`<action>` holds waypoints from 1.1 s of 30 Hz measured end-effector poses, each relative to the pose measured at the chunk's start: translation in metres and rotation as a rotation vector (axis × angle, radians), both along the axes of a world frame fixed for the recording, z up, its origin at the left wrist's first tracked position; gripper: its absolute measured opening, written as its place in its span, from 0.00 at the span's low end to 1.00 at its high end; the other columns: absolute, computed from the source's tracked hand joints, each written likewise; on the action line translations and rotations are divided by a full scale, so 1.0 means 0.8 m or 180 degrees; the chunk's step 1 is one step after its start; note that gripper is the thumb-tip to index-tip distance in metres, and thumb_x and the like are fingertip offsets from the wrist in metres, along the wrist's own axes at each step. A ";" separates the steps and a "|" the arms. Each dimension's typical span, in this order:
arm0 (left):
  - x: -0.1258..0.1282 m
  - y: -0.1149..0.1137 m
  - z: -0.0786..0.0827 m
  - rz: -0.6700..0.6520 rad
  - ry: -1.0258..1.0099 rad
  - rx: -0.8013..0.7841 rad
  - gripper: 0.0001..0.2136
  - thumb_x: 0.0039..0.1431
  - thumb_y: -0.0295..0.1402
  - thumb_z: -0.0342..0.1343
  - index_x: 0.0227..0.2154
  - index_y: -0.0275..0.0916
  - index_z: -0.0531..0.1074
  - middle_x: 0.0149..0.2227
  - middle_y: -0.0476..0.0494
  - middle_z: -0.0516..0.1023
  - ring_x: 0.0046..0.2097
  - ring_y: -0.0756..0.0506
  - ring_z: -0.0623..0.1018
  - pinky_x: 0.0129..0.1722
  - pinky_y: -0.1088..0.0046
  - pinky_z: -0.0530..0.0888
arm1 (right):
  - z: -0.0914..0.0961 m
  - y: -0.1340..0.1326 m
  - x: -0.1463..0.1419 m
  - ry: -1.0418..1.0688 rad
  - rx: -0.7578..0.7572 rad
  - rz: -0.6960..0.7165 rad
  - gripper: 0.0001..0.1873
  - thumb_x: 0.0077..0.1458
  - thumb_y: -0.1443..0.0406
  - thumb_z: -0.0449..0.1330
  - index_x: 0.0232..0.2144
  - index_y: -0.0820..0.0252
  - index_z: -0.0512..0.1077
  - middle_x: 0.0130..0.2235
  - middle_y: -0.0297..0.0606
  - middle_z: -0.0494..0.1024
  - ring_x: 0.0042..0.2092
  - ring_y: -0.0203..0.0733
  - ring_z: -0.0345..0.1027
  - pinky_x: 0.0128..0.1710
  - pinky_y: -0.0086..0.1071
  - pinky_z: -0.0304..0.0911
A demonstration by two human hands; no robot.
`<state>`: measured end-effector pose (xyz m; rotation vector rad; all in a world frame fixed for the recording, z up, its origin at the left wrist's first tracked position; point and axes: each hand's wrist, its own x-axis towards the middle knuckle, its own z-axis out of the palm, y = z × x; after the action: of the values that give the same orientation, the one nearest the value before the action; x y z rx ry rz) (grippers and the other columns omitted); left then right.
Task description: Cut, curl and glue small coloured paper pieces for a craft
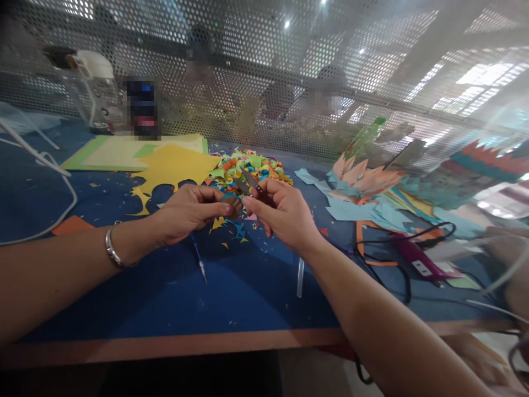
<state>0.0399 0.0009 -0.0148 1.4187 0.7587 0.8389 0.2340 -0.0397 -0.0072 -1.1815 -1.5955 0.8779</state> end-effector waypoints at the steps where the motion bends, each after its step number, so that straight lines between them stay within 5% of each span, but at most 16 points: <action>1: 0.000 0.000 0.000 -0.0044 0.0047 0.0023 0.07 0.47 0.32 0.66 0.22 0.35 0.75 0.18 0.55 0.68 0.21 0.57 0.60 0.23 0.74 0.55 | 0.000 0.000 0.000 -0.0025 0.0033 0.0002 0.16 0.53 0.56 0.68 0.31 0.59 0.66 0.17 0.22 0.65 0.14 0.26 0.54 0.13 0.25 0.51; 11: -0.001 0.004 -0.007 -0.0228 -0.0310 -0.0406 0.14 0.51 0.43 0.66 0.23 0.35 0.76 0.22 0.51 0.72 0.25 0.55 0.67 0.27 0.74 0.59 | -0.003 0.002 -0.001 -0.0057 0.0109 -0.0093 0.17 0.48 0.57 0.71 0.31 0.58 0.68 0.21 0.24 0.66 0.14 0.27 0.56 0.12 0.26 0.53; 18: -0.002 0.001 -0.009 -0.0517 -0.0464 -0.0505 0.10 0.48 0.34 0.70 0.33 0.36 0.79 0.31 0.48 0.80 0.34 0.52 0.77 0.35 0.75 0.69 | 0.000 0.001 -0.002 -0.0187 0.0209 -0.0234 0.18 0.48 0.54 0.70 0.29 0.58 0.67 0.20 0.24 0.67 0.14 0.28 0.57 0.12 0.27 0.52; 28: 0.002 -0.002 -0.008 -0.0218 -0.0451 -0.0524 0.08 0.49 0.29 0.68 0.31 0.34 0.76 0.29 0.47 0.81 0.32 0.51 0.79 0.34 0.74 0.73 | -0.002 0.000 -0.003 -0.0201 0.0208 -0.0196 0.17 0.50 0.55 0.70 0.30 0.57 0.67 0.18 0.23 0.65 0.14 0.29 0.56 0.12 0.27 0.52; 33: 0.003 -0.003 -0.002 0.0032 -0.0383 -0.0498 0.05 0.50 0.25 0.66 0.28 0.34 0.75 0.26 0.49 0.79 0.28 0.53 0.77 0.33 0.76 0.72 | 0.000 0.000 0.001 -0.0156 0.0215 -0.0088 0.14 0.56 0.56 0.66 0.35 0.59 0.69 0.26 0.29 0.75 0.15 0.26 0.56 0.13 0.26 0.51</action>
<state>0.0420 -0.0015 -0.0163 1.2159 0.7240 0.8462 0.2344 -0.0398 -0.0074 -1.1827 -1.6317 0.7766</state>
